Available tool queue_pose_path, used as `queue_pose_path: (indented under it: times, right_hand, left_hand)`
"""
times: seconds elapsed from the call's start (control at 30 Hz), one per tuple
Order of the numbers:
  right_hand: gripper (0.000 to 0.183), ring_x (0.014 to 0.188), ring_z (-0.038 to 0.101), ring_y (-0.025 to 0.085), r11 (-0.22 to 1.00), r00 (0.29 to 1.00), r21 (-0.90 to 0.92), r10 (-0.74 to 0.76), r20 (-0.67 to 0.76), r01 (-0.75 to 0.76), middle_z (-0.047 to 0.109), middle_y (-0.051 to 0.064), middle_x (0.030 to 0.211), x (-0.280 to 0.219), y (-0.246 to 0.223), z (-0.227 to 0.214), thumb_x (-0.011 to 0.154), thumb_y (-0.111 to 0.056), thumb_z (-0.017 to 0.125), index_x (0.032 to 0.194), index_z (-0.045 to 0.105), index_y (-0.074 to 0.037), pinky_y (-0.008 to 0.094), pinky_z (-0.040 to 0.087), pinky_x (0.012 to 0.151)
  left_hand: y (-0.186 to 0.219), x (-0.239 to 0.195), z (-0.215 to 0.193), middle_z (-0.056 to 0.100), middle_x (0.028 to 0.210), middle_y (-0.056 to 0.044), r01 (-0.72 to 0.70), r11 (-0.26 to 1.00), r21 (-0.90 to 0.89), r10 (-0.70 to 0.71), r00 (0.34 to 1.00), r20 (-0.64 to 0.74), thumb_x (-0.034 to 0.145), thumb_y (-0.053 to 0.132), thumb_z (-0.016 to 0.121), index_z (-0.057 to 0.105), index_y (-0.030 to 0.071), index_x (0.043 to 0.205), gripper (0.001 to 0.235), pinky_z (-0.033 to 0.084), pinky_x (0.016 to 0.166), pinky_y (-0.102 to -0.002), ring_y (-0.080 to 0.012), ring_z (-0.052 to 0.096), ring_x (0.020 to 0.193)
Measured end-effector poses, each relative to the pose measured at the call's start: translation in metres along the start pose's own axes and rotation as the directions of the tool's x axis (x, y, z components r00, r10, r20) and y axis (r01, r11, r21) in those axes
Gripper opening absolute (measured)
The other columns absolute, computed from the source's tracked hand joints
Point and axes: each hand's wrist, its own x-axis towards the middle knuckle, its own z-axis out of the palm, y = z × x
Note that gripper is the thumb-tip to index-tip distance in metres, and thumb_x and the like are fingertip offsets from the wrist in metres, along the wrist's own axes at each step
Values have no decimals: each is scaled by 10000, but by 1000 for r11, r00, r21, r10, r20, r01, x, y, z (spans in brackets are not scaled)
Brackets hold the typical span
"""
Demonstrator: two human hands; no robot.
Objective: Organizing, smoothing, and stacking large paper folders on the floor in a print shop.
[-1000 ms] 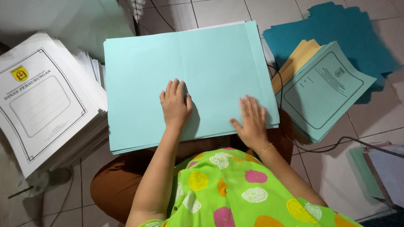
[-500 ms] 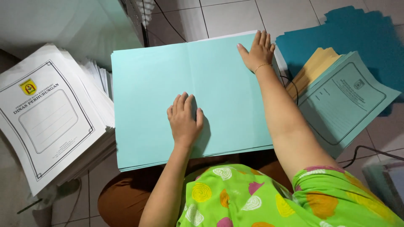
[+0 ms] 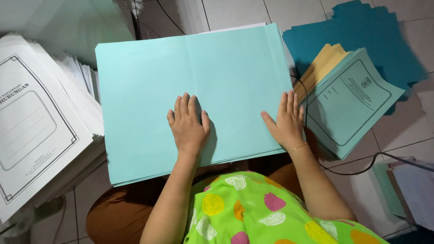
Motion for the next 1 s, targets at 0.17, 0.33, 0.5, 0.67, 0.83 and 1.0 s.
queue_pose_path:
  times: [0.17,0.33,0.5,0.67,0.83,1.0]
  right_hand:
    - [971,1575,9,381,996,1000,-88,-28,-5,27,46,265,1689,148,-29,1,1029,-706,318,1624,112,35,589,33,1243]
    - [920,1582,50,341,989,999,-144,-17,-50,10,85,220,1700,224,-45,4,1053,-704,269,1631,144,0,565,63,1249]
    - [889,1586,36,335,992,999,-120,-51,-14,49,74,207,1708,139,-25,1,1052,-674,265,1634,143,-13,554,41,1259]
    - [850,1561,118,379,986,983,-32,-165,-79,163,160,222,1688,-15,26,10,1016,-564,457,1612,222,-4,628,96,1217]
    - [759,1531,156,439,966,928,15,-244,-282,258,229,267,1657,-69,4,68,1032,-458,493,1586,293,20,672,100,1167]
    - [744,1539,249,341,733,726,-103,-680,-101,673,308,168,1650,-72,-55,106,1027,-524,473,1611,281,-104,588,142,1184]
  left_hand:
    - [-2,2,1,468,1537,-103,-1,999,37,-1,999,50,981,413,477,499,130,1463,559,233,1149,-531,-272,379,1469]
    - [-5,3,4,490,1507,-94,-1,999,42,1,1000,5,963,425,496,524,144,1432,548,256,1131,-522,-267,406,1444]
    - [-4,3,3,488,1484,-91,-3,1000,25,3,1000,-11,951,438,514,527,141,1407,544,278,1121,-518,-269,407,1431]
    - [-3,0,5,500,1461,-103,-10,999,45,12,999,-34,946,436,524,534,136,1394,539,292,1104,-521,-274,423,1412]
    - [-8,0,14,517,1439,-107,-32,997,77,38,996,-82,940,435,548,551,136,1381,532,308,1086,-517,-275,447,1389]
    - [-19,-3,28,548,1378,-84,-76,996,49,84,976,-199,915,403,605,577,151,1305,466,344,1059,-493,-261,496,1347]
